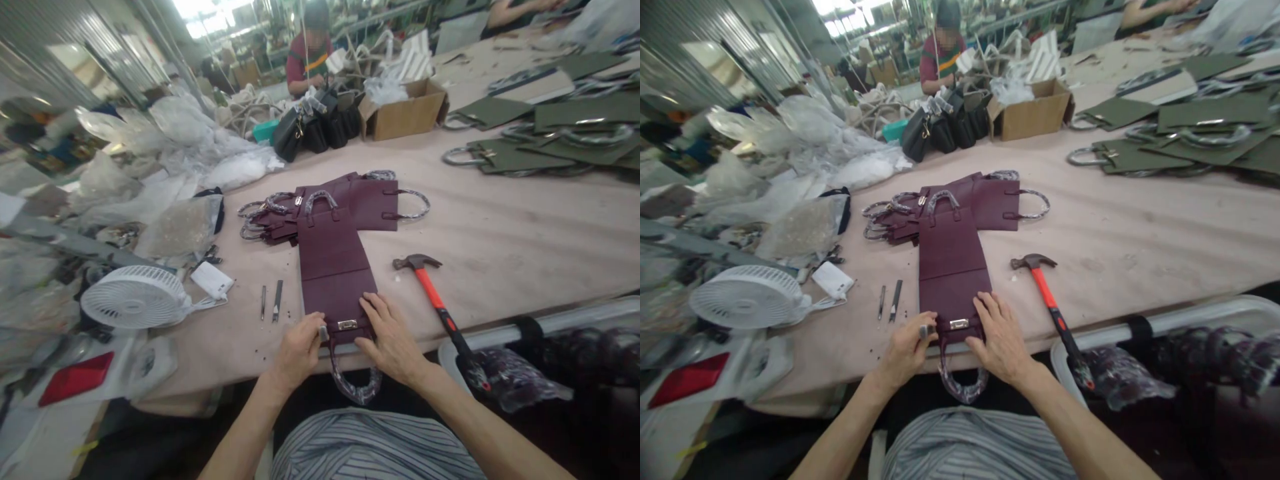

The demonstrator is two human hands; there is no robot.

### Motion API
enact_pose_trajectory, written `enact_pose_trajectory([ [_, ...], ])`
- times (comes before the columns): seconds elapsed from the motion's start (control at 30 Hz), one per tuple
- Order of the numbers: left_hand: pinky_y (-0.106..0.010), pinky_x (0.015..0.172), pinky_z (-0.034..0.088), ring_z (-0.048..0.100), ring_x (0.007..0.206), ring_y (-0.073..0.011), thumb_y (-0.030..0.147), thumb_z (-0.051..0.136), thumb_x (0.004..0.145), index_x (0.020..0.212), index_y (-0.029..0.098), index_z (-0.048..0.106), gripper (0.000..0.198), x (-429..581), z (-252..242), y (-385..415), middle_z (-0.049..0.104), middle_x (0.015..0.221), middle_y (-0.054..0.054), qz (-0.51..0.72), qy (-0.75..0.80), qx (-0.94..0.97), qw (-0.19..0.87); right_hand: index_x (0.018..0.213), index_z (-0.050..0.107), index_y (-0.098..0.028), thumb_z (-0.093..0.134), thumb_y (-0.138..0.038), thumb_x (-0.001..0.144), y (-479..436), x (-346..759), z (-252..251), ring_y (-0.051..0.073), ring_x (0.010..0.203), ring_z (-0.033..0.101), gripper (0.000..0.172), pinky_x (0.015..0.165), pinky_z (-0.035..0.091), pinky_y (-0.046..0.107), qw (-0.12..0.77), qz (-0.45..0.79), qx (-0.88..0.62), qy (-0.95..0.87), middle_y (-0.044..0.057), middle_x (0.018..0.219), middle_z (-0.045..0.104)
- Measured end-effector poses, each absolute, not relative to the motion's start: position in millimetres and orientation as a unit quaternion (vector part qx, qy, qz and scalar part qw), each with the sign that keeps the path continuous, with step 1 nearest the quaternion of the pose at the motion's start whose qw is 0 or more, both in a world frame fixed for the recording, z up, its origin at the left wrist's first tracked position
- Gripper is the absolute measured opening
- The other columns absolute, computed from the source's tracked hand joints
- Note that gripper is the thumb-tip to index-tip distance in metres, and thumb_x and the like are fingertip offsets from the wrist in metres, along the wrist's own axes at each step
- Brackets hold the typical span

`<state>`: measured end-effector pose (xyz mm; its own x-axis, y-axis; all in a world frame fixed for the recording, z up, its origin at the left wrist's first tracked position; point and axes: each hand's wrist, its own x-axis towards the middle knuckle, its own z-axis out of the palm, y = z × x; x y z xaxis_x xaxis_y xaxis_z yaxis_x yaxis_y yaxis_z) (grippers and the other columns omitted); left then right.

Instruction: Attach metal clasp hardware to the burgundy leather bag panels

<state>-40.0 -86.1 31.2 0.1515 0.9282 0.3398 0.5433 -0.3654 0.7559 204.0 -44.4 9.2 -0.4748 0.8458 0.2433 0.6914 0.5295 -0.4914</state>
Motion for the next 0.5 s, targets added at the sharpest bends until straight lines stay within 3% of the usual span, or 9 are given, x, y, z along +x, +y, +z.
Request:
enact_pose_trajectory([
  [0.1,-0.042,0.098,0.059,0.074,0.105,-0.0252,0.024,0.066,0.089,0.094,0.020,0.071,0.007,-40,20,-88,0.077,0.109,-0.011,0.499,0.556,0.589,0.310,0.150,0.040,-0.012,0.066,-0.033,0.084,-47,201,6,0.037,0.146,0.029,0.074,0.118,0.032,0.059,0.233,0.182,-0.469,-0.832,0.018,0.155,0.040],
  [0.23,-0.041,0.087,0.063,0.078,0.089,-0.0245,0.041,0.077,0.083,0.092,0.017,0.069,0.027,-41,11,-91,0.078,0.100,-0.009,0.643,0.573,0.311,0.401,0.149,0.043,-0.013,0.069,-0.032,0.082,-44,206,10,0.038,0.145,0.031,0.074,0.118,0.031,0.060,0.243,0.213,-0.471,-0.821,0.018,0.155,0.041],
  [0.33,-0.040,0.093,0.061,0.077,0.095,-0.0241,0.036,0.082,0.080,0.094,0.016,0.071,0.027,-33,24,-87,0.078,0.105,-0.010,0.628,0.561,0.334,0.423,0.149,0.042,-0.017,0.067,-0.036,0.086,-42,219,9,0.035,0.145,0.034,0.070,0.117,0.034,0.058,0.287,0.289,-0.440,-0.800,0.017,0.154,0.042],
  [0.4,-0.039,0.096,0.059,0.075,0.101,-0.0238,0.033,0.080,0.083,0.095,0.017,0.072,0.021,-18,38,-79,0.078,0.107,-0.010,0.615,0.547,0.389,0.413,0.147,0.043,-0.020,0.058,-0.035,0.093,-41,231,6,0.030,0.143,0.039,0.059,0.116,0.038,0.054,0.337,0.336,-0.442,-0.761,0.016,0.153,0.044],
  [0.5,-0.038,0.092,0.061,0.073,0.105,-0.0245,0.030,0.077,0.085,0.091,0.017,0.072,0.015,13,51,-65,0.076,0.109,-0.010,0.592,0.525,0.445,0.420,0.131,0.057,-0.022,0.054,-0.028,0.094,-42,247,-1,0.028,0.135,0.049,0.037,0.114,0.042,0.051,0.375,0.339,-0.486,-0.713,0.015,0.143,0.053],
])
